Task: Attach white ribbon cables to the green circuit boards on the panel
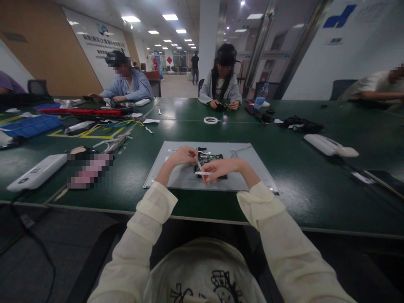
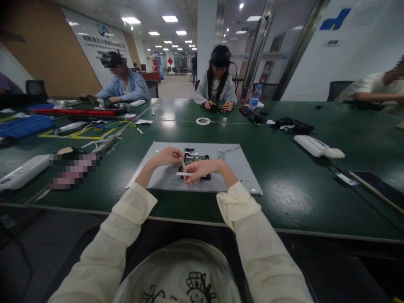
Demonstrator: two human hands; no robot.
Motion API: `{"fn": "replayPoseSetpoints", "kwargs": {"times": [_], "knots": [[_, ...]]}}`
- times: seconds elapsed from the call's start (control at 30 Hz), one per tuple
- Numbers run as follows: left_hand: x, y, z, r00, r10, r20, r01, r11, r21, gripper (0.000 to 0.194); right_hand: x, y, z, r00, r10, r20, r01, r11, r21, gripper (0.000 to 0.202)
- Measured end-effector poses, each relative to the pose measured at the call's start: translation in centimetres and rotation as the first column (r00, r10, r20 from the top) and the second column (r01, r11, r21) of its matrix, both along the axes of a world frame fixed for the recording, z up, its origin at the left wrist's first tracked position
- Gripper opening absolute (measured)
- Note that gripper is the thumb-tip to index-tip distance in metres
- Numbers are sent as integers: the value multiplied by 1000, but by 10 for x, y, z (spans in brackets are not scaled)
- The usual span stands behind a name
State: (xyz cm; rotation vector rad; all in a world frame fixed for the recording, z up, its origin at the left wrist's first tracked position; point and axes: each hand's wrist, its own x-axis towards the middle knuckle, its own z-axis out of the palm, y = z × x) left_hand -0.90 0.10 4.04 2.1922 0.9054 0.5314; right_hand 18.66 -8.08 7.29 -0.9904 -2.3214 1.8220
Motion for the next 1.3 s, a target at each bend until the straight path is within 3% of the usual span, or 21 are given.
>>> {"fn": "replayPoseSetpoints", "kwargs": {"times": [0.2, 0.53, 1.03, 1.3], "knots": [[-1, 5, -6, 1000, 17, 11, -17, 1000, -4, 20, -1, -1, -2, 1000, -23, -18, 23, 1000, -14, 28], [0, 4, -9, 991, -40, -124, 63, 981, 183, 16, -2, 0, -2, 1000, -27, 13, 27, 1000, -5, 30], [1, 4, -11, 977, -23, -210, 76, 966, 249, 19, -1, 0, -3, 999, -24, -27, 23, 998, -50, 30], [-1, 7, -18, 984, -23, -176, 66, 968, 243, 15, -2, -2, 0, 1000, -28, -7, 27, 999, -44, 32]]}}
